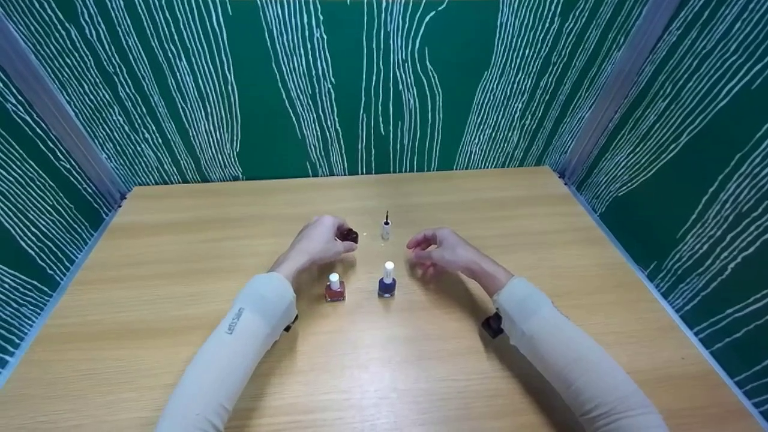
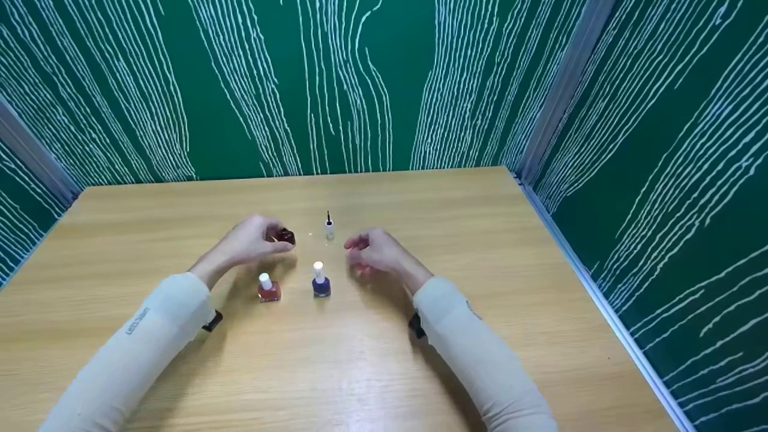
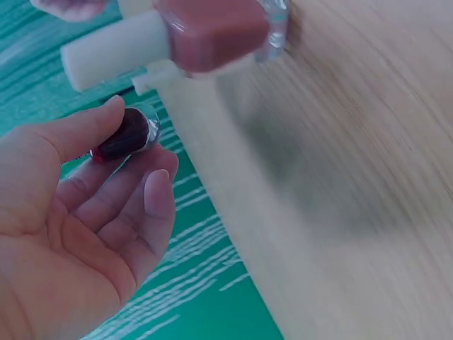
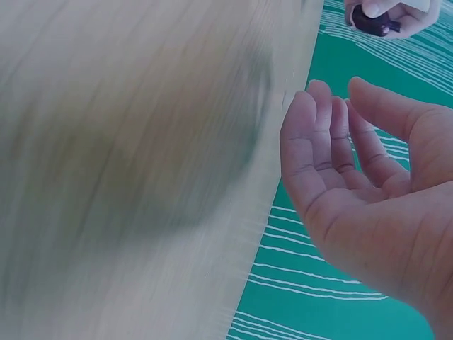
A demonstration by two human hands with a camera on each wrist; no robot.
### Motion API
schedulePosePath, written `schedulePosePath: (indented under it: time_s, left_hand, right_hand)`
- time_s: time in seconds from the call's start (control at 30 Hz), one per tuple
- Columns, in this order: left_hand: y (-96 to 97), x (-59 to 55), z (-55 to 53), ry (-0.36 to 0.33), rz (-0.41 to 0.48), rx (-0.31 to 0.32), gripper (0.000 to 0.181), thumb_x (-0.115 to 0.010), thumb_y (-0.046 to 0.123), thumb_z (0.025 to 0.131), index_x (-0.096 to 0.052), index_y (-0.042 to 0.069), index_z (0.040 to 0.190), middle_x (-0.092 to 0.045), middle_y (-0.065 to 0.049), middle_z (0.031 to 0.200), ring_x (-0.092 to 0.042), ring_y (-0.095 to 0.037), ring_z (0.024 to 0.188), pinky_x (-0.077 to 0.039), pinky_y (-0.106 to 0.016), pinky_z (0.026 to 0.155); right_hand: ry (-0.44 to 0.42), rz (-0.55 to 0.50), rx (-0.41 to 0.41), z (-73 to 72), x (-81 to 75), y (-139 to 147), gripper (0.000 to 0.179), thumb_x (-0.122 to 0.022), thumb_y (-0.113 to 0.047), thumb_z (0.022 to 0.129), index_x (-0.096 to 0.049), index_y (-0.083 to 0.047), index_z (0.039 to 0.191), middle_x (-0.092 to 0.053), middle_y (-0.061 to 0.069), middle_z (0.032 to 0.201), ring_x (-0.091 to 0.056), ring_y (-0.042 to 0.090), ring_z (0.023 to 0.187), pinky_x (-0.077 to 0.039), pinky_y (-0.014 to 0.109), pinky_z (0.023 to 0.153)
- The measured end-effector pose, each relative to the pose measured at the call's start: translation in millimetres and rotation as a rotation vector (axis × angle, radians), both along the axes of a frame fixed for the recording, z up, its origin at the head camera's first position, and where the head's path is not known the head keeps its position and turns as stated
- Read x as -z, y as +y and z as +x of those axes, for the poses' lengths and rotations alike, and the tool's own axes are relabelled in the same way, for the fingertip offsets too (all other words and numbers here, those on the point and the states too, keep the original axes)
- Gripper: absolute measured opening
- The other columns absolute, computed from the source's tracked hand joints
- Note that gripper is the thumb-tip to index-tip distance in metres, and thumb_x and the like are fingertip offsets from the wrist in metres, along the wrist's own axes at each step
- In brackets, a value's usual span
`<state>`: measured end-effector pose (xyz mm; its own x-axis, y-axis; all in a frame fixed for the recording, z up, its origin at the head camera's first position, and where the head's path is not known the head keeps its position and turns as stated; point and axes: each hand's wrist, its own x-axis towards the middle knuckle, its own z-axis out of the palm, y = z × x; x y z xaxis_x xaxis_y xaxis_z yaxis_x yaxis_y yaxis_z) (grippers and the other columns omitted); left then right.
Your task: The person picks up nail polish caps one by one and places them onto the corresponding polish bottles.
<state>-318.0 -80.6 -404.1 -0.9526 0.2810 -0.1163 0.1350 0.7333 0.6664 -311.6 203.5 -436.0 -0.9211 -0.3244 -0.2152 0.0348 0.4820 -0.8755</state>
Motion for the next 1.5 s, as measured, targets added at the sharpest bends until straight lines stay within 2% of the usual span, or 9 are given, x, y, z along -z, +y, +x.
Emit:
schedulePosePath:
  time_s: [0.13, 0.27, 0.47, 0.67, 0.8, 0.9, 1.0, 1.17, 1.5]
  left_hand:
    - [3.0, -6.0, 10.0, 0.043, -0.028, 0.071, 0.031, -0.075, 0.024, 0.095, -0.070, 0.009, 0.121, -0.067, -0.006, 0.110, -0.061, -0.024, 0.100, -0.051, -0.040, 0.096]
    - [3.0, -8.9, 21.4, 0.119, -0.052, 0.142, 0.032, -0.075, 0.027, 0.094, -0.070, 0.007, 0.120, -0.069, -0.005, 0.108, -0.064, -0.020, 0.097, -0.053, -0.038, 0.092]
    - [-5.8, -10.7, 44.1, 0.148, -0.053, 0.210, 0.025, -0.076, 0.024, 0.093, -0.071, 0.009, 0.113, -0.071, -0.002, 0.097, -0.067, -0.015, 0.086, -0.056, -0.033, 0.081]
    - [-14.0, -13.9, 67.8, 0.232, -0.018, 0.314, 0.021, -0.075, 0.024, 0.092, -0.072, 0.009, 0.107, -0.071, 0.001, 0.091, -0.065, -0.011, 0.080, -0.055, -0.030, 0.074]
    - [-16.5, -13.0, 76.7, 0.269, 0.024, 0.351, 0.020, -0.075, 0.023, 0.090, -0.074, 0.009, 0.104, -0.072, 0.003, 0.090, -0.066, -0.010, 0.079, -0.055, -0.030, 0.072]
    - [-17.1, -7.4, 82.0, 0.249, 0.086, 0.367, 0.019, -0.076, 0.021, 0.088, -0.075, 0.010, 0.102, -0.072, 0.003, 0.090, -0.067, -0.012, 0.079, -0.055, -0.030, 0.071]
    - [-16.1, 1.4, 88.8, 0.192, 0.141, 0.383, 0.017, -0.077, 0.017, 0.084, -0.075, 0.010, 0.099, -0.072, 0.001, 0.090, -0.068, -0.014, 0.079, -0.056, -0.027, 0.071]
    - [-12.2, 15.9, 98.0, 0.125, 0.142, 0.393, 0.014, -0.077, 0.010, 0.077, -0.071, 0.012, 0.089, -0.071, 0.003, 0.086, -0.068, -0.012, 0.076, -0.057, -0.025, 0.068]
    - [-10.9, 22.8, 105.2, 0.129, 0.157, 0.441, 0.013, -0.077, 0.010, 0.080, -0.069, 0.013, 0.090, -0.072, 0.006, 0.087, -0.070, -0.014, 0.078, -0.056, -0.025, 0.070]
  right_hand:
    - [-0.004, 0.008, 0.005, -0.5, -0.9, -2, 0.032, -0.068, -0.007, 0.096, -0.064, -0.003, 0.128, -0.061, 0.014, 0.112, -0.066, 0.031, 0.091, -0.056, 0.045, 0.084]
    - [-0.004, 0.010, 0.016, -0.4, -1.2, -3, 0.031, -0.069, -0.006, 0.095, -0.065, -0.004, 0.126, -0.061, 0.013, 0.111, -0.066, 0.030, 0.090, -0.056, 0.044, 0.082]
    - [-0.002, 0.006, -0.005, 0.3, 1.7, -7, 0.031, -0.068, -0.006, 0.096, -0.064, -0.002, 0.127, -0.061, 0.013, 0.111, -0.065, 0.030, 0.088, -0.057, 0.042, 0.080]
    - [-0.005, 0.034, -0.003, 1.0, 3.1, -7, 0.029, -0.067, -0.009, 0.098, -0.065, -0.003, 0.127, -0.061, 0.012, 0.110, -0.064, 0.027, 0.083, -0.056, 0.044, 0.080]
    - [-0.014, 0.032, 0.008, -1.8, 1.9, -6, 0.030, -0.067, -0.009, 0.098, -0.064, -0.004, 0.127, -0.061, 0.012, 0.112, -0.065, 0.029, 0.087, -0.056, 0.044, 0.081]
    - [-0.015, 0.031, 0.010, -3.7, 0.5, -8, 0.031, -0.067, -0.008, 0.098, -0.064, -0.004, 0.128, -0.061, 0.013, 0.113, -0.065, 0.029, 0.089, -0.057, 0.043, 0.081]
    - [-0.005, 0.033, 0.006, -4.4, -2.4, -11, 0.034, -0.067, -0.008, 0.097, -0.063, -0.003, 0.130, -0.061, 0.013, 0.113, -0.065, 0.028, 0.088, -0.057, 0.041, 0.079]
    - [-0.015, 0.019, 0.012, -6.5, -5.9, -16, 0.043, -0.065, -0.008, 0.099, -0.055, -0.003, 0.140, -0.060, 0.013, 0.112, -0.064, 0.028, 0.087, -0.057, 0.040, 0.077]
    - [-0.012, 0.012, 0.028, -9.1, -2.4, -21, 0.047, -0.065, -0.008, 0.099, -0.052, -0.004, 0.144, -0.061, 0.013, 0.112, -0.065, 0.031, 0.089, -0.056, 0.042, 0.079]
